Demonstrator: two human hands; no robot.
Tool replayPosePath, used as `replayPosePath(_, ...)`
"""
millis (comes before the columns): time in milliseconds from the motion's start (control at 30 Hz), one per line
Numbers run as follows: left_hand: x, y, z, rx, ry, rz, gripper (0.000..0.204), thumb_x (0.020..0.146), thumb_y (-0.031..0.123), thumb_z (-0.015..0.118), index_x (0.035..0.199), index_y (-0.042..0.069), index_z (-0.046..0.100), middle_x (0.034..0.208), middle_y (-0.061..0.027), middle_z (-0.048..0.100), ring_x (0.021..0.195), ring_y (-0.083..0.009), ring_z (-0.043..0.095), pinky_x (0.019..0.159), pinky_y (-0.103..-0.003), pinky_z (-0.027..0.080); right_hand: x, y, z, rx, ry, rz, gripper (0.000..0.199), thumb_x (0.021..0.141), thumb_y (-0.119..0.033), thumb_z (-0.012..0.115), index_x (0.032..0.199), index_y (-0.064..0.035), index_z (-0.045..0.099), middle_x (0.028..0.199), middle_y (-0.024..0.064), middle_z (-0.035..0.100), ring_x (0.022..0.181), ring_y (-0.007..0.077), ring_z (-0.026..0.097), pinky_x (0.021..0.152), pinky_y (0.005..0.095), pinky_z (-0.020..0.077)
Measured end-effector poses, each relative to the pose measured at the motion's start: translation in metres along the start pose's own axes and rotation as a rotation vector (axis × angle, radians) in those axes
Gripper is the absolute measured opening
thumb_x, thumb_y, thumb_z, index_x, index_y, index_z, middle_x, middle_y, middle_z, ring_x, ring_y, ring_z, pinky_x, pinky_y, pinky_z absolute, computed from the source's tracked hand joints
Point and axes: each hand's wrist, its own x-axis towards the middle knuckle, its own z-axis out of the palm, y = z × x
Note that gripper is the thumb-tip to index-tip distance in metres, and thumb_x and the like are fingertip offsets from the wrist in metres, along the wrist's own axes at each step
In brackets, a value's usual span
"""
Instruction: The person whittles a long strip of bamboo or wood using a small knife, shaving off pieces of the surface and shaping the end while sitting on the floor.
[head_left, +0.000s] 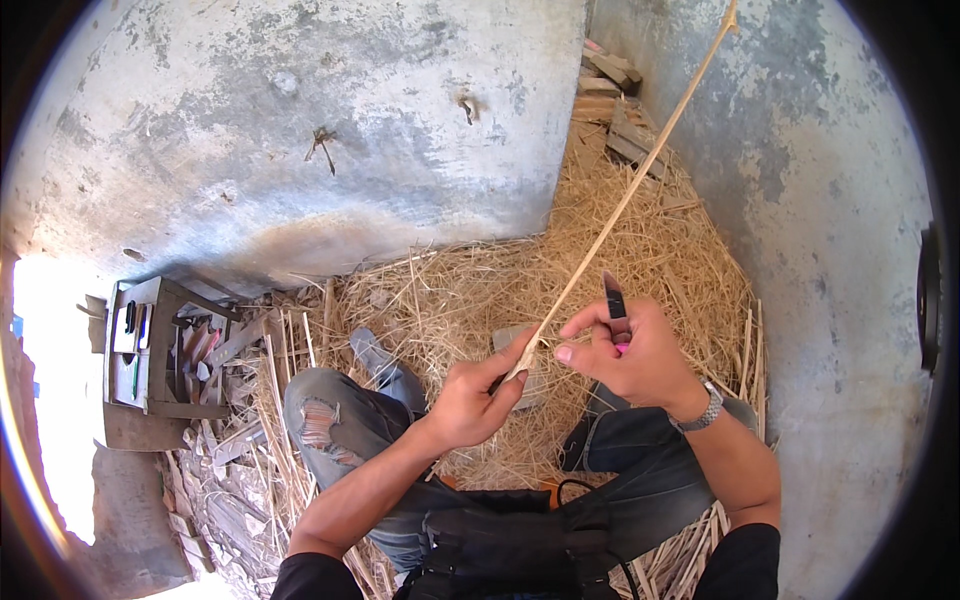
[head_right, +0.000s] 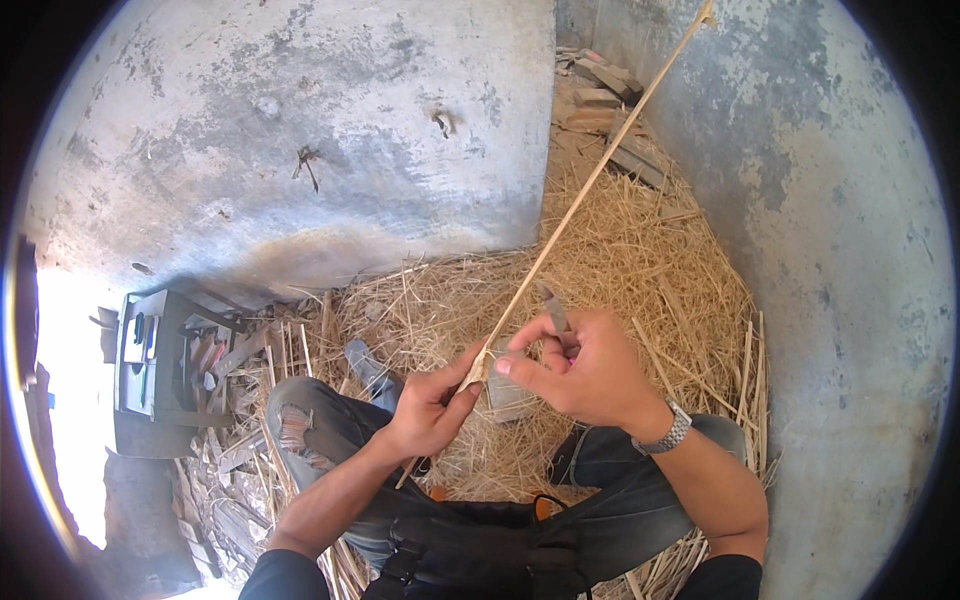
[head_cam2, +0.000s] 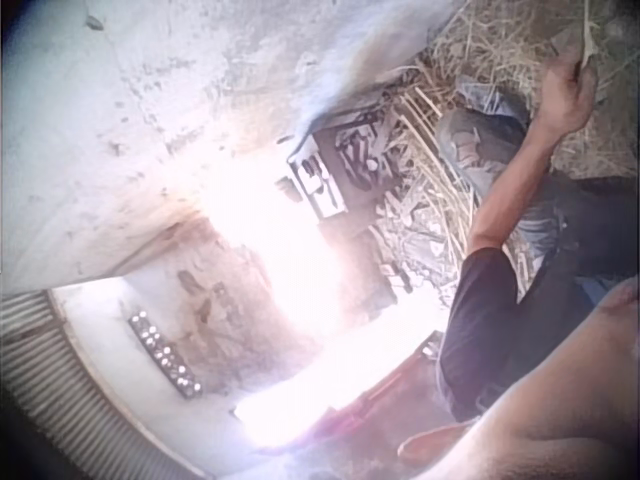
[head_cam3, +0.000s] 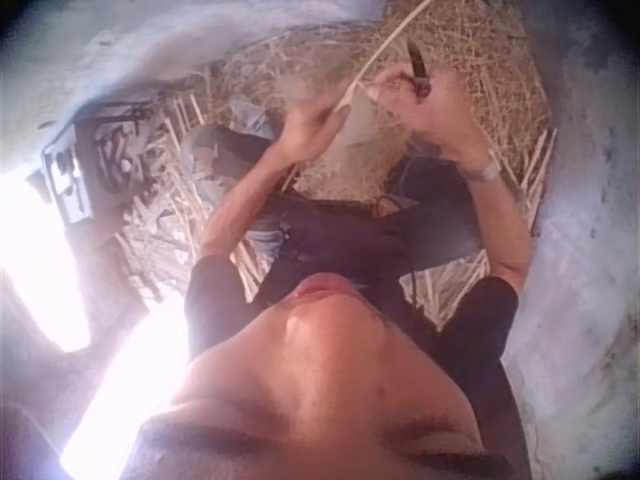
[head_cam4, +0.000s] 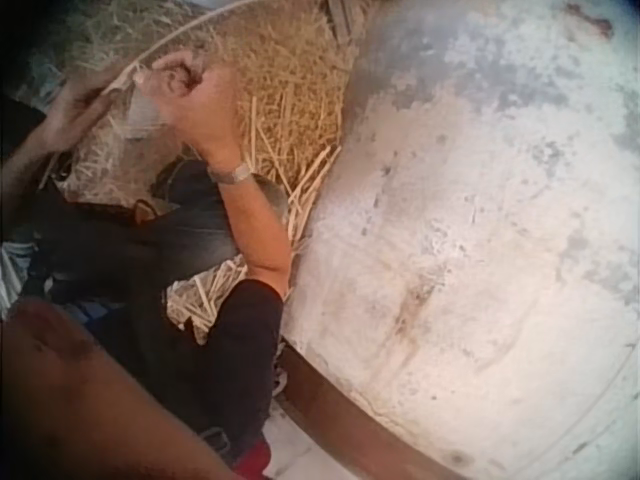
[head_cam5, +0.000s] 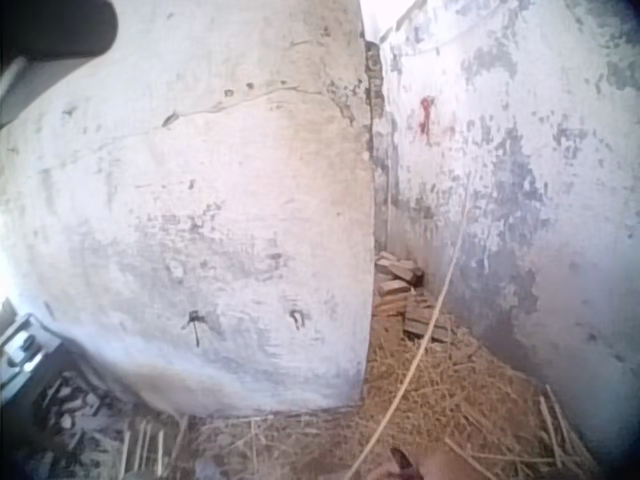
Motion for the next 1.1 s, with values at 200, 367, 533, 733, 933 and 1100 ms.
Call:
replayPosePath(200,-0.001,-0.004,-0.002,0.129,-0.025,0.058,0.058,0.091,-0.001,0.061,0.148,0.003,0.05,0.067,-0.0134,0.062,0.054,-0.0125,0.058,0.055,-0.028,0.047,0.004,0.015,0.011,0.099,-0.012,0.047,0.015,0.09,-0.013,0.077,0.095,0.0013,0.075,0.061,-0.0094,0.048,0.056,-0.0003,0.041,0.05,0.0212,0.0308)
replayPosePath(367,-0.001,0.001,-0.006,0.091,-0.031,0.03,0.057,0.092,-0.001,0.061,0.148,0.002,0.049,0.065,-0.0117,0.06,0.053,-0.0123,0.057,0.054,-0.028,0.047,0.006,0.009,0.014,0.002,0.007,0.009,0.016,0.091,-0.013,0.075,0.094,0.0023,0.072,0.063,-0.0081,0.049,0.056,0.0004,0.041,0.051,0.0212,0.0319)
replayPosePath(533,-0.003,0.001,-0.005,-0.025,0.008,0.02,0.055,0.096,0.0,0.059,0.15,0.001,0.047,0.063,-0.004,0.058,0.053,-0.007,0.052,0.052,-0.026,0.044,0.001,0.011,0.015,-0.034,0.148,-0.207,0.016,0.099,-0.019,0.063,0.096,-0.0027,0.063,0.059,-0.0014,0.05,0.051,0.0083,0.045,0.049,0.0286,0.0335)
replayPosePath(733,-0.004,-0.003,-0.006,-0.117,0.018,0.034,0.055,0.098,0.0,0.058,0.151,0.001,0.043,0.062,0.0022,0.055,0.054,-0.0041,0.05,0.051,-0.024,0.041,-0.003,0.012,0.026,-0.343,0.055,-0.365,0.019,0.102,-0.02,0.054,0.093,-0.0045,0.058,0.065,0.0162,0.055,0.056,0.0337,0.06,0.052,0.0423,0.0451)
replayPosePath(933,-0.005,-0.006,-0.006,-0.118,0.007,0.076,0.056,0.097,-0.001,0.058,0.151,0.002,0.044,0.062,-0.0017,0.056,0.053,-0.0071,0.052,0.051,-0.026,0.043,-0.002,0.021,0.031,-0.426,0.003,-0.365,0.021,0.103,-0.022,0.054,0.09,-0.0049,0.056,0.067,0.0158,0.058,0.058,0.0362,0.061,0.052,0.0446,0.047)
replayPosePath(1100,-0.008,-0.003,-0.009,-0.135,-0.023,-0.034,0.055,0.096,0.0,0.06,0.149,0.003,0.047,0.068,-0.0086,0.06,0.057,-0.0133,0.057,0.057,-0.028,0.047,-0.002,0.026,0.033,-0.429,-0.003,-0.361,0.022,0.103,-0.024,0.054,0.092,-0.0056,0.056,0.069,0.0153,0.06,0.059,0.0361,0.061,0.052,0.0439,0.0485)
